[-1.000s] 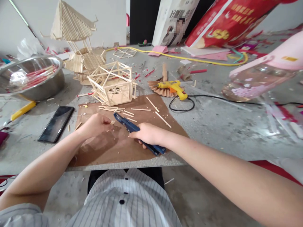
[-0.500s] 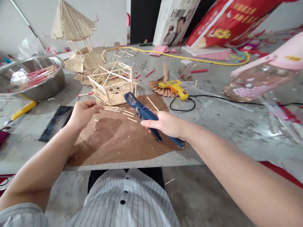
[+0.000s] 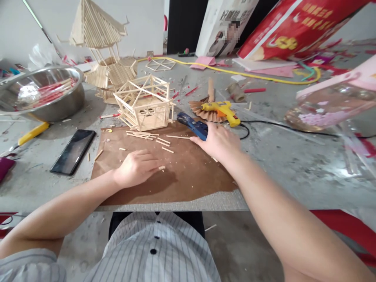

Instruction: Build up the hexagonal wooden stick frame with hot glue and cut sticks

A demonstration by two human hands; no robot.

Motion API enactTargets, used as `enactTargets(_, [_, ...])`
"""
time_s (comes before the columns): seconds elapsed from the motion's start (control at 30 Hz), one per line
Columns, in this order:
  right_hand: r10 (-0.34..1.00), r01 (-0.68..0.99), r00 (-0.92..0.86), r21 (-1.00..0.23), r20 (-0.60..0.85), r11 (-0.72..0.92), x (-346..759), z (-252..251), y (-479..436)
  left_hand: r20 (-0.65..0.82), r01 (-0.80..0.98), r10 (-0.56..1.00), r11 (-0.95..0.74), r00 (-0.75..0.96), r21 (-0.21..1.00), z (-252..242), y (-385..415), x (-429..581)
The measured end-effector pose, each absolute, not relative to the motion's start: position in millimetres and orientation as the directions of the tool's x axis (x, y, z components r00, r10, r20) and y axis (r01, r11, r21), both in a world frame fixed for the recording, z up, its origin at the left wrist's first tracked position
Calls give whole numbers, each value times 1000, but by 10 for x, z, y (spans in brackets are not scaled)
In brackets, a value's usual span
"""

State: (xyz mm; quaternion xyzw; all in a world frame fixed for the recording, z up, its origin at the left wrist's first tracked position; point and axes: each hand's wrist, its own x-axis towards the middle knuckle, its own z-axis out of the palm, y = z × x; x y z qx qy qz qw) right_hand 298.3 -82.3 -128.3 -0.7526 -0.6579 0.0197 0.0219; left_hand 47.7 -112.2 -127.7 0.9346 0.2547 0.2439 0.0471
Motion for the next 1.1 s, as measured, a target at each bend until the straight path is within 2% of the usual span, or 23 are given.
enactTargets(0.07, [989,989,144,-39,38,-142,3010,-1344,-779,451,421,437,-896,778,141,-1327,-1129,492])
enactTargets(0.17, [982,989,150,-25,114,-148,3049,-1422,-730,474,458,487,-870,734,184,-1367,-1078,461])
enactTargets(0.23, [979,988,154,-25,134,-152,3076,-1465,-703,455,472,565,-825,688,311,-1366,-1040,435])
enactTargets(0.3, [978,986,165,-21,130,-164,3102,-1502,-676,381,484,698,-704,607,519,-1352,-1004,416])
enactTargets(0.4, [978,986,166,-2,125,-167,3134,-1550,-637,146,434,887,-351,438,830,-1332,-933,390])
enactTargets(0.5, [980,990,136,18,147,-140,3150,-1603,-608,-56,232,933,-30,357,972,-1333,-845,361])
enactTargets(0.63, [969,996,84,10,234,-89,3149,-1642,-605,-167,48,925,161,340,986,-1345,-782,344])
enactTargets(0.77, [943,998,14,-57,333,5,3127,-1510,-675,-207,31,910,210,358,977,-1341,-791,348])
enactTargets(0.83, [943,994,-2,-102,334,39,3112,-1385,-741,-202,38,907,203,369,978,-1335,-796,349])
enactTargets(0.97, [994,993,-22,-114,111,34,3071,-1192,-875,-184,60,910,174,372,983,-1325,-794,345])
enactTargets(1.1, [997,999,-14,31,-79,16,3010,-1188,-917,-176,87,912,154,370,984,-1329,-792,342])
